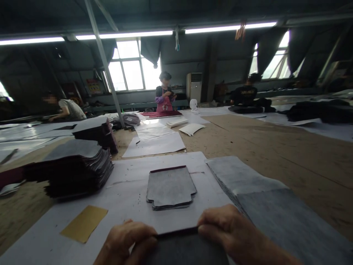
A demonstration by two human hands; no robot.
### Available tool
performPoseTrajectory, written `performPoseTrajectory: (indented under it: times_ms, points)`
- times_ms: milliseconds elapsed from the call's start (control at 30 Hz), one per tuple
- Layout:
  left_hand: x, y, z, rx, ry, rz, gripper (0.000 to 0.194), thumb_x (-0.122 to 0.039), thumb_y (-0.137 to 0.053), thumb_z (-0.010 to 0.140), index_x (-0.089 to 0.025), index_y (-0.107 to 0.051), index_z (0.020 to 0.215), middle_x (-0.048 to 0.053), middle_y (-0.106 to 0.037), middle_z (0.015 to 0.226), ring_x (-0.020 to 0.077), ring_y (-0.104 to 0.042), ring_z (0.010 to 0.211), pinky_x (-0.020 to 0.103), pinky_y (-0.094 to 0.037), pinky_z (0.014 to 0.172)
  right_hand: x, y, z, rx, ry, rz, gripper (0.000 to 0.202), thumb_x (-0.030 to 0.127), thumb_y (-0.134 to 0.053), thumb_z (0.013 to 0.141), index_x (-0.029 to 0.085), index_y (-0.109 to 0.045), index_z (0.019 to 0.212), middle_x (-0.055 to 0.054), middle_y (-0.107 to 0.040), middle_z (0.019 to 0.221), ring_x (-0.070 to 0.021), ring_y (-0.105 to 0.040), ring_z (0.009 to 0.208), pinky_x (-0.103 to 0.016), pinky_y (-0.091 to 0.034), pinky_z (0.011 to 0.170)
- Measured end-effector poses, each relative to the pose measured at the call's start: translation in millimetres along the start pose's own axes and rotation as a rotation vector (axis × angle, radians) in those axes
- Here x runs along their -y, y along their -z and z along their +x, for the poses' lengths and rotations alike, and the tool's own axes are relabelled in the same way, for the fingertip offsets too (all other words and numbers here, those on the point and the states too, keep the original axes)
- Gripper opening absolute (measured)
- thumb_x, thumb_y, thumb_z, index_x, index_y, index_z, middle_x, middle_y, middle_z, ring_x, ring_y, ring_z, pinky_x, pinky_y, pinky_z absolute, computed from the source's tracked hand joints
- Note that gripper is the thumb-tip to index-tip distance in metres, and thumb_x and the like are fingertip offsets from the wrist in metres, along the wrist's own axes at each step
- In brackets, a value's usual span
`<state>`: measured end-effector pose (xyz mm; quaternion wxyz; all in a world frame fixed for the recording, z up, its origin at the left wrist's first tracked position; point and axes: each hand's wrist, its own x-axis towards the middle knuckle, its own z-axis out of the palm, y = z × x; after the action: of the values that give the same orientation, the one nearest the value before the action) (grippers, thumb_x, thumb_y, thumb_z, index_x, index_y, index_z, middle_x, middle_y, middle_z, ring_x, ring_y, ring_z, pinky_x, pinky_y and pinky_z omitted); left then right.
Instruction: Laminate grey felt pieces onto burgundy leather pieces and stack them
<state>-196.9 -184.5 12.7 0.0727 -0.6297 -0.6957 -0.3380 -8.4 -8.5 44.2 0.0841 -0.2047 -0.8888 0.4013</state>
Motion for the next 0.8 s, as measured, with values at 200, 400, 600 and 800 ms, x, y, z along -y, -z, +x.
performPoseTrajectory:
  times_ms: [200, 400, 600, 800]
  points:
    - [27.9, 9.3, 83.6, 0.241, 0.471, -0.214, 0.030, -0.041, -0.051, 0.078, -0.018, -0.070, 0.076, -0.002, -0.065, 0.065, 0.0158, -0.059, 0.065, 0.022, -0.042, 0.057, -5.3, 26.5, 82.2, -0.144, -0.192, 0.113, 0.017, 0.030, -0.057, 0.077, 0.013, -0.061, 0.075, 0.004, -0.049, 0.055, -0.0068, -0.042, 0.050, -0.019, -0.034, 0.047]
    - [76.8, -24.9, 131.2, 0.158, 0.493, -0.019, 0.024, -0.036, -0.057, 0.079, -0.014, -0.066, 0.077, 0.001, -0.063, 0.068, 0.0163, -0.059, 0.072, 0.031, -0.044, 0.072, -24.0, 23.3, 151.3, -0.247, -0.186, -0.181, 0.023, 0.035, -0.052, 0.086, 0.013, -0.059, 0.090, -0.002, -0.060, 0.089, -0.0137, -0.057, 0.076, -0.030, -0.048, 0.068]
    - [91.8, -50.5, 125.2, 0.038, 0.457, 0.127, 0.022, -0.033, -0.052, 0.086, -0.014, -0.063, 0.083, 0.004, -0.062, 0.088, 0.0160, -0.057, 0.085, 0.037, -0.044, 0.082, -35.6, 7.3, 164.1, -0.359, -0.099, -0.422, 0.021, 0.033, -0.051, 0.088, 0.015, -0.058, 0.096, -0.005, -0.059, 0.100, -0.0168, -0.056, 0.091, -0.038, -0.046, 0.081]
    - [100.9, -64.6, 117.8, 0.002, 0.417, 0.212, 0.022, -0.028, -0.048, 0.084, -0.021, -0.069, 0.088, 0.001, -0.063, 0.092, 0.0158, -0.058, 0.090, 0.026, -0.044, 0.083, -53.3, -5.6, 169.2, -0.460, -0.084, -0.525, 0.022, 0.032, -0.050, 0.088, 0.016, -0.057, 0.101, -0.006, -0.056, 0.106, -0.0178, -0.054, 0.095, -0.039, -0.046, 0.082]
